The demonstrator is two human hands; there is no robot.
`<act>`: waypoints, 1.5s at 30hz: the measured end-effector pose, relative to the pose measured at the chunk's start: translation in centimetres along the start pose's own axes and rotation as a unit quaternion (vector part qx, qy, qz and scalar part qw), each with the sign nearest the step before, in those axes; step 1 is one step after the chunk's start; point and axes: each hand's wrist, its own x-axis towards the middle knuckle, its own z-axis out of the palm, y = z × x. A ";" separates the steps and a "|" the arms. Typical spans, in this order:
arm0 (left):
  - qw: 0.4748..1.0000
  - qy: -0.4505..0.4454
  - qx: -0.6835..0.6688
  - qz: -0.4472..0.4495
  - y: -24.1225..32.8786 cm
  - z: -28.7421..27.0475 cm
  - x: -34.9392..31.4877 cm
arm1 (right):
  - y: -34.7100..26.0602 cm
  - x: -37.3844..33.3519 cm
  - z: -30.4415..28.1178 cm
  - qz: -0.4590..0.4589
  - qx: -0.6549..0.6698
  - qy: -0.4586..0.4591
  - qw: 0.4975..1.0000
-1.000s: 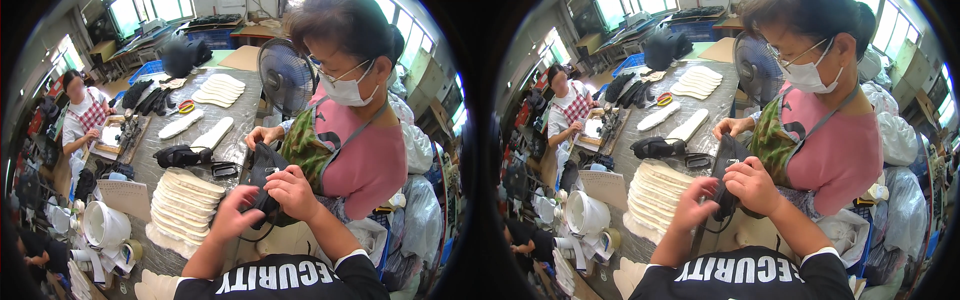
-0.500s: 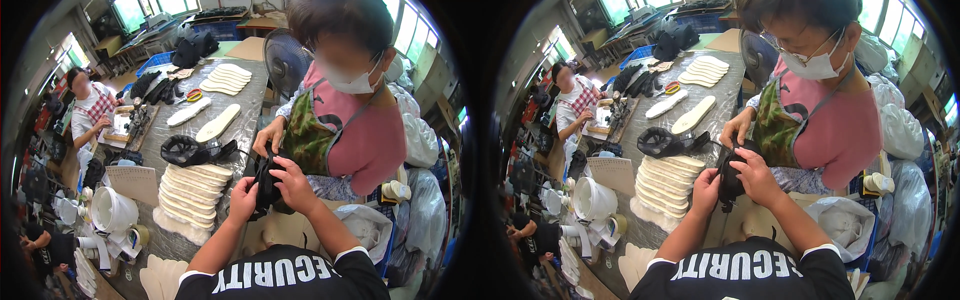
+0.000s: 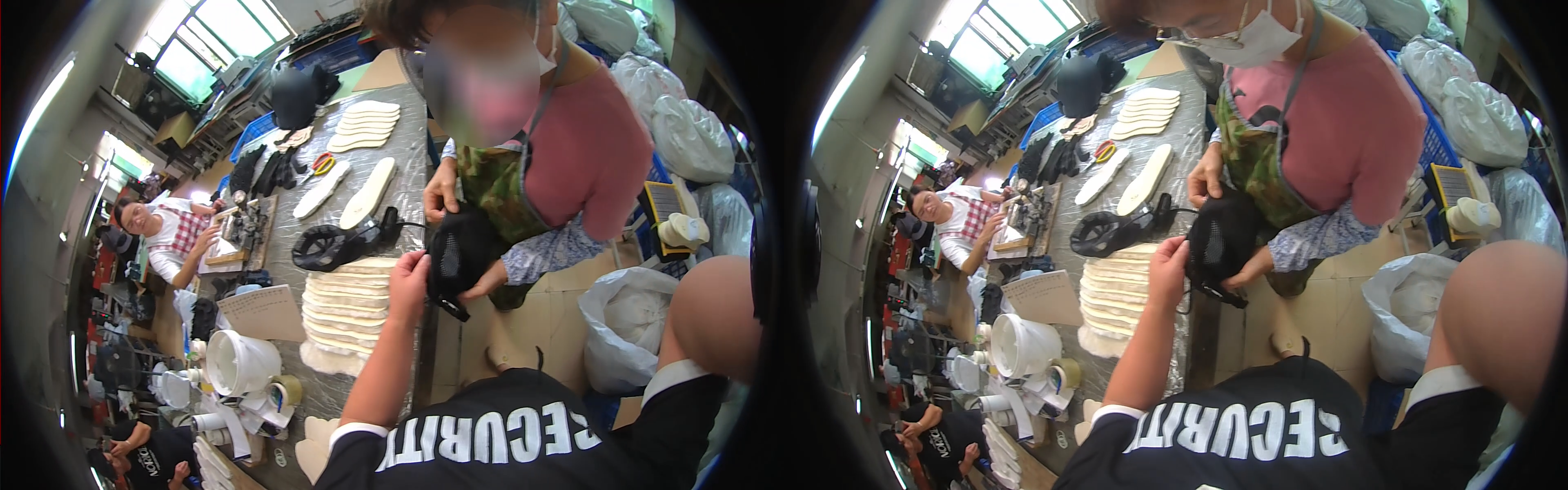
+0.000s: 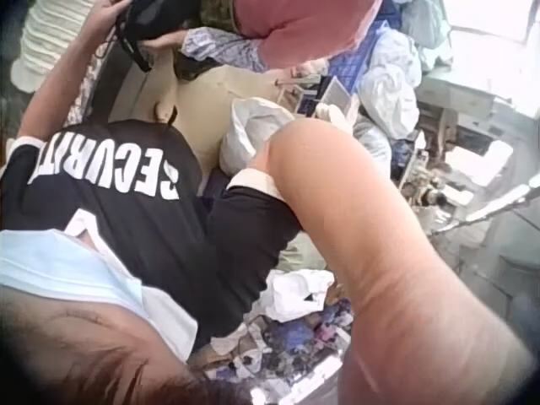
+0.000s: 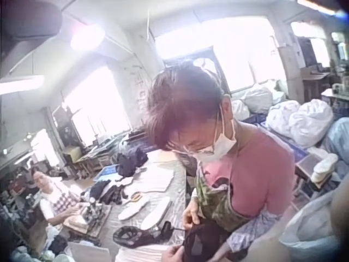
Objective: Handling and inspecting foam shoe insoles at a factory workbench.
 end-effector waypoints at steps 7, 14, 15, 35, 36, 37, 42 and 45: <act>0.990 0.068 0.119 0.043 1.0 -2.8 -1.8 | -2.8 0.2 0.1 -0.002 -0.008 -0.015 1.000; 0.974 0.091 0.193 0.083 0.3 -4.0 -7.0 | -4.9 0.5 0.7 -0.001 -0.008 -0.019 1.000; 0.971 0.083 0.208 0.085 -0.2 -3.8 -7.7 | -5.2 0.5 1.0 -0.004 -0.005 -0.033 0.999; 0.938 -0.006 0.316 0.145 -1.8 -4.4 -15.7 | -9.1 -1.2 5.8 0.045 0.208 0.101 0.972; 0.936 -0.015 0.316 0.155 -1.7 -4.6 -16.1 | -8.9 -1.5 6.3 0.045 0.271 0.117 0.954; 0.938 0.010 0.319 0.134 -1.5 -5.0 -16.6 | -8.9 -1.9 6.8 0.042 0.337 0.132 0.931; 0.946 0.048 0.310 0.084 -1.5 -6.2 -18.7 | -9.4 -3.7 5.8 -0.021 0.437 0.129 0.890; 0.975 0.086 0.203 0.003 -2.8 -5.7 -20.1 | -9.1 -4.6 4.7 -0.037 0.441 0.130 0.887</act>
